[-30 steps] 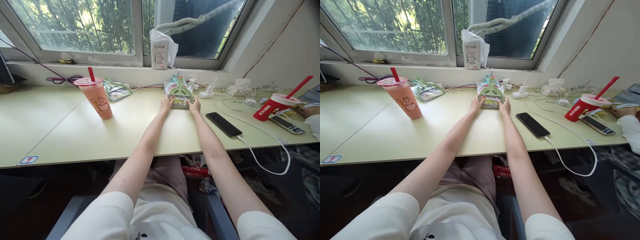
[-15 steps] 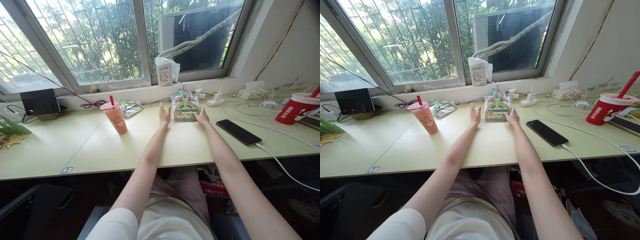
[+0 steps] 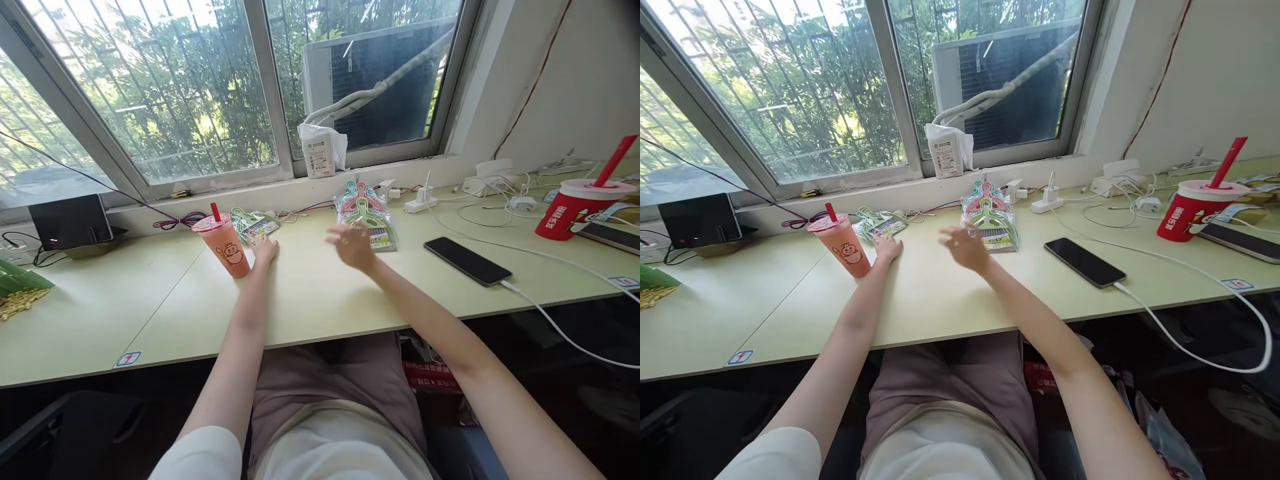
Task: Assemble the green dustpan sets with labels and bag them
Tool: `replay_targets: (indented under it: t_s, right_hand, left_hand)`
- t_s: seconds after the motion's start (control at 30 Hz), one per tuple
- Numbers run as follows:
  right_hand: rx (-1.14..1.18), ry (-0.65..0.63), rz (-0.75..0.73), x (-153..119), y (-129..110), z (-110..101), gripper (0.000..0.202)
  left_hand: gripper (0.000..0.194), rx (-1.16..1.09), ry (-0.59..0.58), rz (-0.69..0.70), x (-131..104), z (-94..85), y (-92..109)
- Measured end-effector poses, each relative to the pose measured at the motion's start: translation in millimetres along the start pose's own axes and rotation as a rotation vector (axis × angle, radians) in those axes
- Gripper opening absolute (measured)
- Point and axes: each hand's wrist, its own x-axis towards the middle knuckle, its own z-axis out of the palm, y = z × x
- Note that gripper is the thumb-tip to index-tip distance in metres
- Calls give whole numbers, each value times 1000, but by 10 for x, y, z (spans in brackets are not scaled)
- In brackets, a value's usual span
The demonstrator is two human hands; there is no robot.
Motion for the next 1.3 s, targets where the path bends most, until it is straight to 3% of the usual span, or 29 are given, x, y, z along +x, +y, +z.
replay_targets:
  t_s: [0.13, 0.23, 0.33, 0.47, 0.57, 0.67, 0.73, 0.8, 0.93, 1.03, 1.13, 1.23, 1.3]
  right_hand:
    - [75, -73, -677, 107, -670, 91, 22]
    - [56, -123, -827, 129, -823, 44, 25]
    - [42, -109, -708, 97, -726, 43, 28]
    - [76, -151, -444, 38, -552, 132, 27]
    - [131, -253, -258, 39, -540, 180, 28]
    - [248, -420, -196, 70, -593, 203, 40]
    - [346, -537, -211, 86, -620, 218, 49]
    - [430, -608, -213, 86, -622, 227, 47]
    - [579, -662, -122, 47, -548, 200, 44]
    - [653, -684, -66, 12, -450, 162, 44]
    - [600, -701, -65, -21, -368, 151, 48]
    - [556, -727, -45, -48, -329, 170, 54]
    - [574, -734, -21, -56, -316, 181, 58]
  left_hand:
    - [60, 177, 46, -9, -65, -21, 48]
    - [52, 278, 95, 42, -188, -78, 69]
    - [45, 274, 91, 112, -471, -121, 163]
    - [40, 217, 34, 414, -1014, -173, 359]
    - [39, 48, 154, 368, -1226, -250, 420]
    - [31, -110, 262, 208, -1145, -289, 353]
    - [34, -218, 230, 8, -1028, -252, 269]
    - [49, -352, 152, -176, -944, -179, 196]
    - [77, -738, 51, -195, -920, -65, 151]
    - [92, -1006, -72, -324, -905, -51, 148]
    - [73, -1174, -151, -353, -839, -38, 105]
    - [33, -1273, -211, -284, -785, -14, 59]
    - [21, -1366, -272, -195, -796, -16, 58]
